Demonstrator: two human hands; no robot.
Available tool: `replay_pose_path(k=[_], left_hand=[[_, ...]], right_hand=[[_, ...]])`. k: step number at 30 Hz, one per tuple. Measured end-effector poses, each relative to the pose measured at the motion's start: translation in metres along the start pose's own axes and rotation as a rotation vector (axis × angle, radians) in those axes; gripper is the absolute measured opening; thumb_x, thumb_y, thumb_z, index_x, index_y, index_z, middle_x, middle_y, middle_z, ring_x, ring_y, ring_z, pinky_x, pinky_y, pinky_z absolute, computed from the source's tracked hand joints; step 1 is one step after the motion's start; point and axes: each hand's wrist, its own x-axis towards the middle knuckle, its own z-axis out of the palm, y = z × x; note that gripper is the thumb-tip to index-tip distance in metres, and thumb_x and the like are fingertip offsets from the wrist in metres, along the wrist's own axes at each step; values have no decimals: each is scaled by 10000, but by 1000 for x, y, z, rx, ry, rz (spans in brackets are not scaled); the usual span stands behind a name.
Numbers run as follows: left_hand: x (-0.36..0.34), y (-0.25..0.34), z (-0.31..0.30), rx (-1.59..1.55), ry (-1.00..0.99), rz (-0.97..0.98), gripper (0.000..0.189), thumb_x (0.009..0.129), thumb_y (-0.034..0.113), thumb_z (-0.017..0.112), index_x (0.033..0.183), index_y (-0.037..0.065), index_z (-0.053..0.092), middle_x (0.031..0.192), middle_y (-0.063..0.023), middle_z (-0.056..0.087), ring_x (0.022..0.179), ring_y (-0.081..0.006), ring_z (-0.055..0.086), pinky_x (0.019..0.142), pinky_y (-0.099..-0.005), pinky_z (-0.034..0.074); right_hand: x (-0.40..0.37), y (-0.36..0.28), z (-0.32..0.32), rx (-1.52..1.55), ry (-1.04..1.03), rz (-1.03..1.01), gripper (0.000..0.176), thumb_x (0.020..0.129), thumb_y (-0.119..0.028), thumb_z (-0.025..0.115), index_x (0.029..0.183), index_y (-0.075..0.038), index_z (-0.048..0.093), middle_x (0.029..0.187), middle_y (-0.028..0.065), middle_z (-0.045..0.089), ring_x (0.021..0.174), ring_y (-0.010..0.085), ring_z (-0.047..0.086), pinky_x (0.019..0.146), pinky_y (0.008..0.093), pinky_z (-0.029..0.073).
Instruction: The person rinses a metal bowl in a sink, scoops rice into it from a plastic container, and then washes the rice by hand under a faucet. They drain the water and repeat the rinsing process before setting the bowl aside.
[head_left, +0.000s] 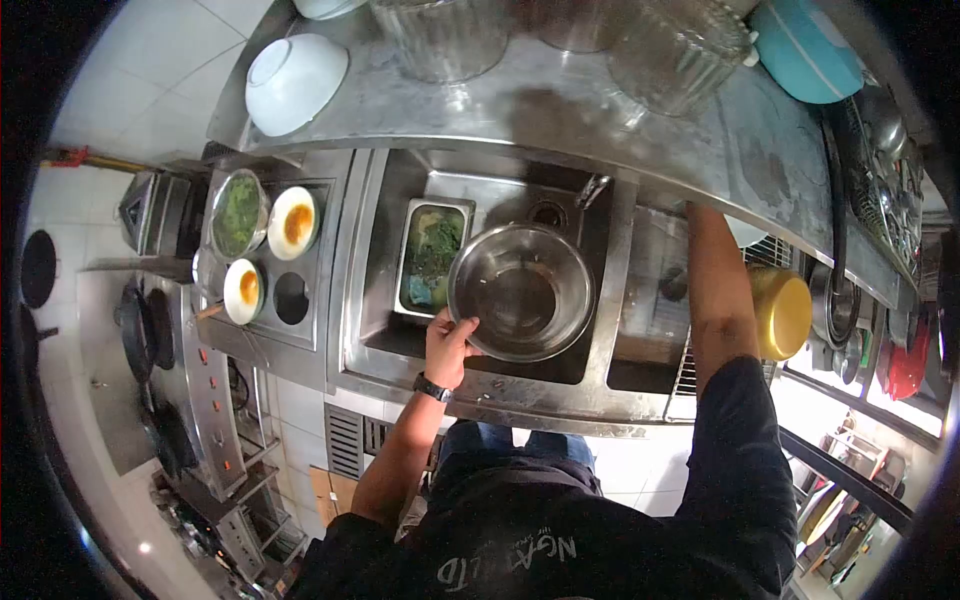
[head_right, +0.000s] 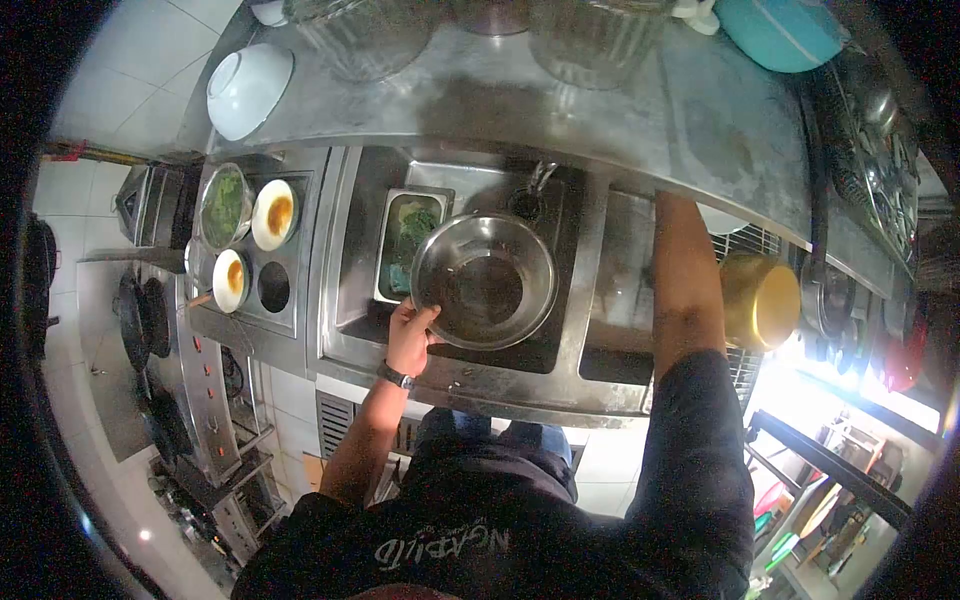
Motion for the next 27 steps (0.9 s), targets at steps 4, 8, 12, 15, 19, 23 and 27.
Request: replay_pose_path(k=[4, 8, 12, 15, 19, 23, 27], left_hand=[[28, -5, 14, 41, -16, -61, 71, 797, 62, 624, 838, 38, 572, 644, 7, 467, 541, -118, 544, 476, -354, 585], [38, 17, 62, 77, 5, -41, 71, 787, 49, 617, 821, 12, 567, 677, -21, 498, 555, -153, 563, 480, -380, 590], [44, 22, 94, 148, -142, -26, 102, 773, 6, 583, 871, -24, 575, 771, -93, 564, 637, -221, 612, 492, -412, 594], [49, 14, 111, 218, -215, -30, 159, 767, -19, 539, 919, -42, 578, 835, -136, 593, 666, -263, 632, 515, -432, 598], [46, 37, 115, 235, -137, -18, 144, 749, -1, 543, 886, -33, 573, 797, -101, 575, 681, -259, 633, 514, -440, 597], [41, 52, 100, 324, -183, -182, 137, 721, 9, 551, 855, -5, 577, 749, -61, 540, 604, -204, 588, 518, -441, 599], [28, 69, 105, 342, -174, -147, 179, 721, 24, 598, 736, 65, 425, 670, 0, 406, 500, -123, 425, 545, -463, 593]], right_hand=[[-31, -19, -9, 17, 140, -81, 408, 860, -403, 501, 958, -33, 640, 913, 151, 644, 864, 291, 606, 797, 400, 467], [-131, -95, -48, 321, -232, -295, 379, 849, -375, 535, 990, -37, 632, 927, 153, 637, 837, 285, 609, 774, 408, 478], [-164, -100, 6, 219, -571, -428, 385, 848, -362, 540, 1081, -62, 603, 1043, 159, 620, 988, 301, 568, 901, 403, 415], [-162, -122, 26, -198, -602, -593, 332, 828, -322, 549, 1087, -121, 604, 1109, 128, 604, 1084, 303, 526, 995, 399, 373], [-185, -152, 23, 247, -553, -1007, 298, 772, -288, 596, 1014, -115, 609, 1145, 95, 564, 1125, 285, 487, 936, 392, 427], [-168, -142, 13, 153, -283, -1122, 176, 737, -173, 621, 892, -90, 621, 961, 95, 605, 923, 295, 574, 851, 378, 465], [-131, -127, 8, 58, -491, -642, 246, 734, -219, 639, 939, -84, 617, 988, 104, 613, 928, 305, 576, 848, 392, 466]])
